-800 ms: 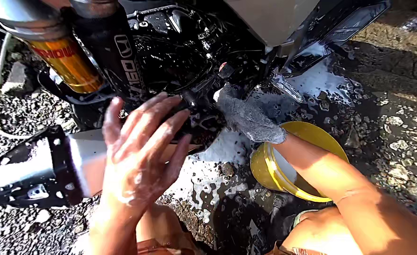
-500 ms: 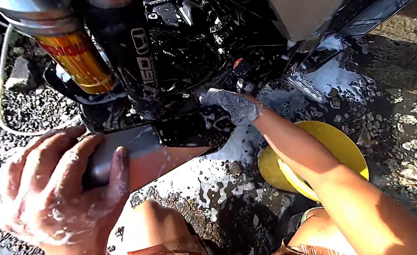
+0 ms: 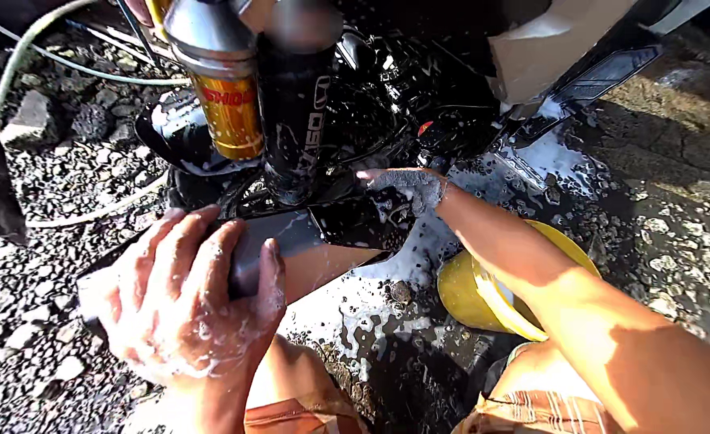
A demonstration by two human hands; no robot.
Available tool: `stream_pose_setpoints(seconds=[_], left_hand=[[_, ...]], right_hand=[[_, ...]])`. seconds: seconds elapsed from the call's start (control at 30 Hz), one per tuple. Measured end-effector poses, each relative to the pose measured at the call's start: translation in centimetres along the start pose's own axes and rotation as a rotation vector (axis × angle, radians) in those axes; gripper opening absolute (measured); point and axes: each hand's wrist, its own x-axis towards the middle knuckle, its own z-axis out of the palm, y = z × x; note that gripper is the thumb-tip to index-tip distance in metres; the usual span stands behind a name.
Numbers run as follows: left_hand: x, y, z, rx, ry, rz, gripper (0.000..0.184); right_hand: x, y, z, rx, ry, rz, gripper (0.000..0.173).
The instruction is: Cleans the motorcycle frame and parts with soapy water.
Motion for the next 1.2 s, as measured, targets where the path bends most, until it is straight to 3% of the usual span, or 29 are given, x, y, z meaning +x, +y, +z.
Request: stream_pose_setpoints(seconds=[0.07, 0.2, 0.33, 0.5, 0.57, 0.63, 0.7, 0.73, 0.8, 0.87, 0.93, 1.03, 1.1, 1.2], left_hand=[[0.1, 0.3, -0.2, -0.001, -0.010, 0.006, 0.046], [0.1, 0.6, -0.5, -0.015, 0.027, 0.015, 0.042], [0.0, 0.5, -0.3, -0.032, 0.063, 0.025, 0.040], [0.1, 0.9, -0.3, -0.028, 0.038, 0.005, 0.040], [0.0, 0.8, -0.4, -0.037, 0.034, 0.009, 0.040], [0.0, 0.7, -0.5, -0.042, 0.040, 0.012, 0.039], [0.0, 0.7, -0.5, -0.046, 0.051, 0.017, 0.039], [0.1, 0.6, -0.4, -0.044, 0.055, 0.017, 0.039], [0.1, 0.7, -0.3, -0.041, 0.052, 0.003, 0.039], [0.0, 0.8, -0.4, -0.053, 0.040, -0.011, 0.038], [0.1, 0.7, -0.3, -0.065, 0.049, -0.017, 0.038], [-0.1, 0.5, -0.2, -0.080, 0.063, 0.002, 0.039], [0.0, 0.4, -0.4, -0.074, 0.050, 0.016, 0.040], [-0.1, 0.3, -0.3, -0.067, 0.056, 0.018, 0.039]], right_hand=[[-0.2, -1.6, 1.0, -0.087, -0.023, 0.089, 0.036], [-1.1, 0.8, 0.7, 0.260, 0.097, 0.021, 0.024], [-0.5, 2.8, -0.1, 0.081, 0.304, -0.052, 0.035], [-0.8, -1.1, 1.9, 0.143, 0.090, 0.069, 0.029], [-1.0, -2.8, 3.4, 0.052, 0.169, 0.159, 0.026], [-0.9, 1.4, 0.9, 0.087, 0.174, -0.008, 0.029], [-0.9, 3.7, -1.7, -0.151, 0.269, -0.154, 0.036], [-0.4, 3.8, -2.9, -0.250, 0.333, -0.118, 0.037], [0.6, 3.2, -3.6, -0.173, 0.439, 0.042, 0.040], [0.6, 3.3, -3.1, -0.061, 0.396, 0.063, 0.042], [0.8, 3.2, -2.4, -0.025, 0.239, 0.026, 0.045], [1.9, 2.0, -2.3, -0.280, 0.097, -0.044, 0.046], [0.5, 2.1, -2.0, -0.256, 0.274, -0.016, 0.044], [-2.1, 1.5, -1.6, 0.171, 0.709, 0.162, 0.033]])
